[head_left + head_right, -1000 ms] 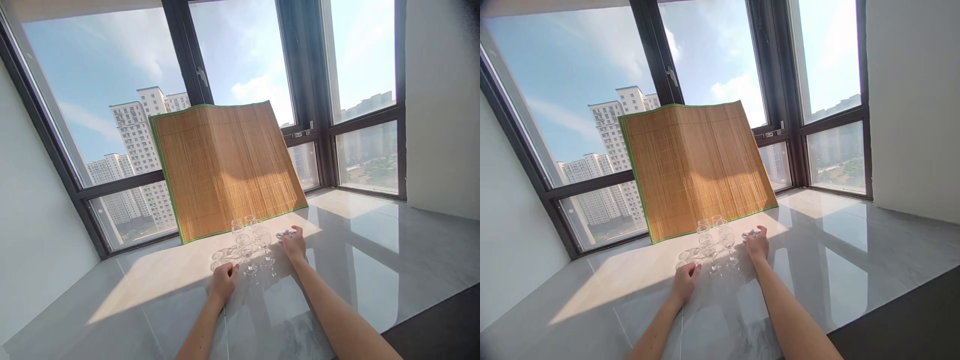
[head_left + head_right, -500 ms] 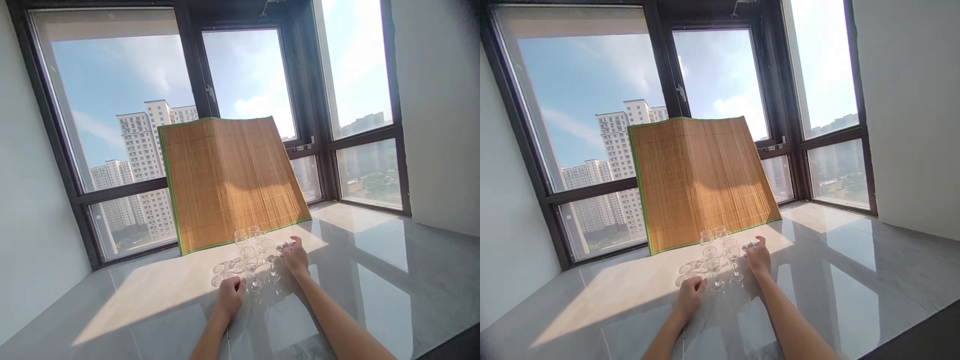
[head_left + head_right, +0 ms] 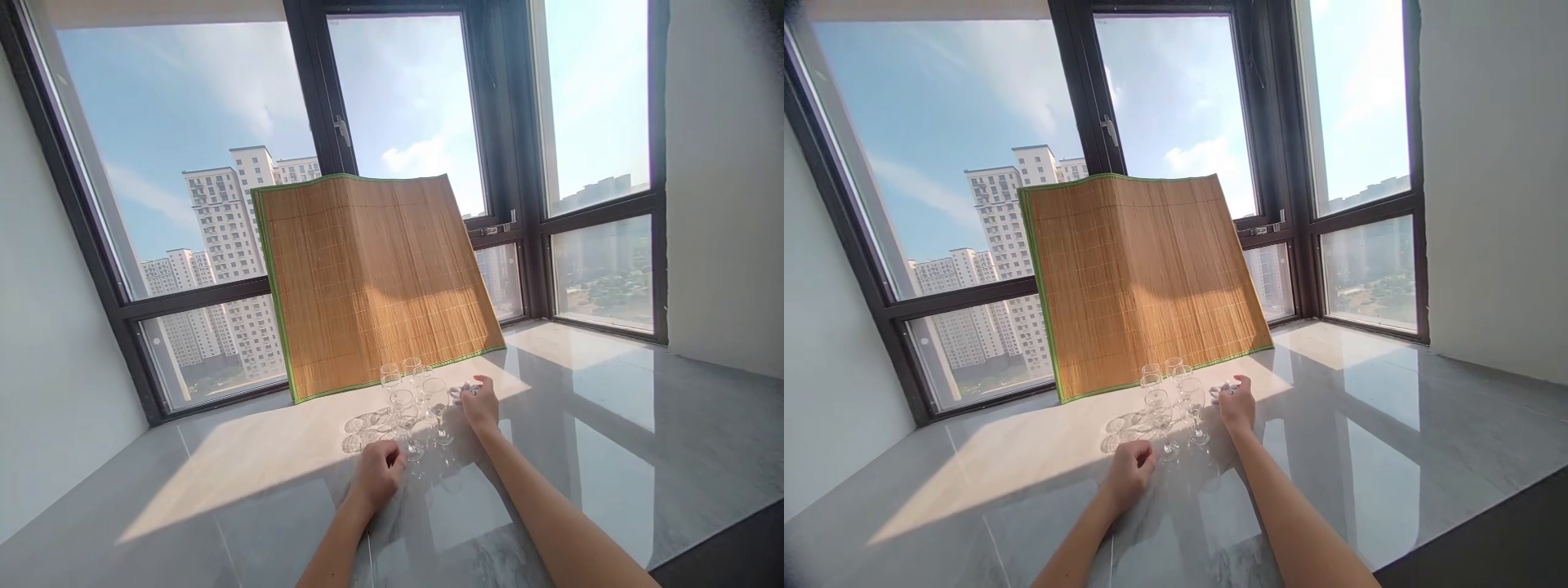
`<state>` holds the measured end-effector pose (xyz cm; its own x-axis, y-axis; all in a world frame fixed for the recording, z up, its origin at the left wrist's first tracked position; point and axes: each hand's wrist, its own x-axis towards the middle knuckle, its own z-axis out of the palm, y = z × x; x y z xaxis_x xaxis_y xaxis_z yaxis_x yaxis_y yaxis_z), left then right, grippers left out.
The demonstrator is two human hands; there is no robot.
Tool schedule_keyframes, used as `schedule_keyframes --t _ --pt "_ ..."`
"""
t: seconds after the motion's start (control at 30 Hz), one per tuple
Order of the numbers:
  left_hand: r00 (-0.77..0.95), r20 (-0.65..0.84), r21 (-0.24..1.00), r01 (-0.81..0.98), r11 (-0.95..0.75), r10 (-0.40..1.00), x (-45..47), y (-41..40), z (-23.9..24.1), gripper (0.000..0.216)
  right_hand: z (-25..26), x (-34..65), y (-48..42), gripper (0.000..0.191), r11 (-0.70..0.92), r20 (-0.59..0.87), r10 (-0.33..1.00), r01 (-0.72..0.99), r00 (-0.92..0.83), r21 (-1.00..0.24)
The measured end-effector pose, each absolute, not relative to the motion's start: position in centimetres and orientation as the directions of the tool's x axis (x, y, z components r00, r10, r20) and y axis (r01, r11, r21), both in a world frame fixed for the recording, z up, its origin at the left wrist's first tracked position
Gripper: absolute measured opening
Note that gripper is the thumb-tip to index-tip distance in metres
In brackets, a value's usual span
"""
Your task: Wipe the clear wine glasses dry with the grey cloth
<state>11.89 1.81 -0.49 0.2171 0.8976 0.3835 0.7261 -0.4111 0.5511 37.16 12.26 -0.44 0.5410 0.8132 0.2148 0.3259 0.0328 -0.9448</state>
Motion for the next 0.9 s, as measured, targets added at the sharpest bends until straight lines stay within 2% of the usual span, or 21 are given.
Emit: schedule_keyframes --t 0.37,0.47,0.53,0.7,0.9 --pt "0.257 0.444 0.539 0.688 -0.486 0.858 12.8 0.6 0.7 0.022 -0.4 37.3 12.1 0.055 0.04 0.197 0.833 0.298 0.518 -0.954" --pt "0.264 0.411 0.536 0.705 -0.465 0.873 12.8 0.4 0.7 0.02 -0.6 37.3 12.1 0.056 0.056 0.204 0.829 0.286 0.521 -0.956" --pt "0.286 0.349 0.535 0.721 -0.44 0.893 12.7 0.3 0.7 0.025 -0.7 37.3 12.2 0.055 0.058 0.206 0.828 0.286 0.522 -0.957" --pt "0.383 0.184 0.498 0.757 -0.422 0.905 12.8 -0.3 1.1 0.052 -0.6 37.3 12.2 0.056 0.047 0.207 0.823 0.299 0.529 -0.953" --pt "0.395 0.173 0.464 0.775 -0.428 0.902 13.2 -0.7 1.5 0.05 -0.4 37.3 12.0 0.054 0.033 0.2 0.835 0.316 0.513 -0.948"
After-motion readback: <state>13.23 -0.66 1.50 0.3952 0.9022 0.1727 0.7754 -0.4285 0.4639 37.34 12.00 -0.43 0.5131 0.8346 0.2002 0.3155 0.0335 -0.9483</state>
